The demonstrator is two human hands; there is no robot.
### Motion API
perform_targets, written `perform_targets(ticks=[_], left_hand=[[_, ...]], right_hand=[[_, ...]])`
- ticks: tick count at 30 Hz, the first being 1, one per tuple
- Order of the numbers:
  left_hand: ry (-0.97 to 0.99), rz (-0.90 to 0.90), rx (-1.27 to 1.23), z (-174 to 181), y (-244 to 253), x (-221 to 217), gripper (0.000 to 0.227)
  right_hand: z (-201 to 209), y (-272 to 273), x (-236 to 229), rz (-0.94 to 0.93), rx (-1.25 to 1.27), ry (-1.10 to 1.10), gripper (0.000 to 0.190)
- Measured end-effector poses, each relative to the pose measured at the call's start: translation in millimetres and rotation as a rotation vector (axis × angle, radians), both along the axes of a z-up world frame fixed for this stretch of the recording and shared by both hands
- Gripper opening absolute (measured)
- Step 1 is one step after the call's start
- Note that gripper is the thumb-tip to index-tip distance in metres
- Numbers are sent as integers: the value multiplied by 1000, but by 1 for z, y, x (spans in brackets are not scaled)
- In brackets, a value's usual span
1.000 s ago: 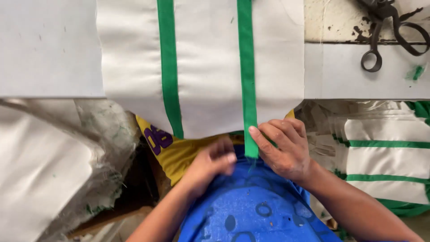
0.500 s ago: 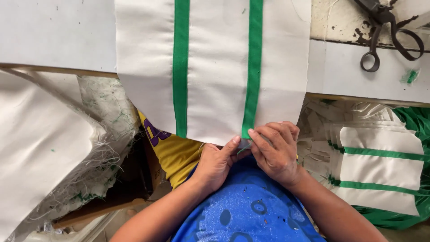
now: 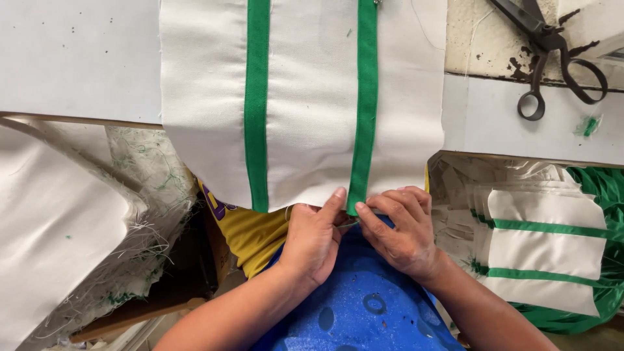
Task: Sewing green straps onto white fabric panels using an industrial sewing machine to manufacture bags.
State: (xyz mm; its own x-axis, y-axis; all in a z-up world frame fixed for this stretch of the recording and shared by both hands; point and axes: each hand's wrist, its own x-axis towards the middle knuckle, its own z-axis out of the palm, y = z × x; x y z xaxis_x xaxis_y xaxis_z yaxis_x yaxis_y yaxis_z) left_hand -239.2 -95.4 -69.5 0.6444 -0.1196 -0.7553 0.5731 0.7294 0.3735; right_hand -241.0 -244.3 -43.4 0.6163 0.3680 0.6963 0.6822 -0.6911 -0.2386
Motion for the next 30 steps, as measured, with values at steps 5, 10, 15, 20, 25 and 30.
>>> perform_targets(ticks=[5, 10, 15, 20, 25, 30], left_hand=[[-7, -50, 43, 22, 2, 3, 27], [-160, -103, 61, 32, 8, -1, 6], [-175, -126, 232, 46, 12, 2, 33], [63, -789, 233, 93, 64, 4, 30], [-1567, -829, 1493, 113, 56, 149, 9], [-1333, -1086, 2028, 79, -22, 249, 72]], right_hand=[[-3, 0, 1, -20, 24, -4, 14], [11, 2, -6, -53, -131, 128, 22], [24, 6, -4, -54, -158, 70, 16], [16, 1, -2, -62, -142, 96, 17], [19, 0, 1, -10, -111, 130, 18], [30, 3, 5, -16, -134, 143, 15]])
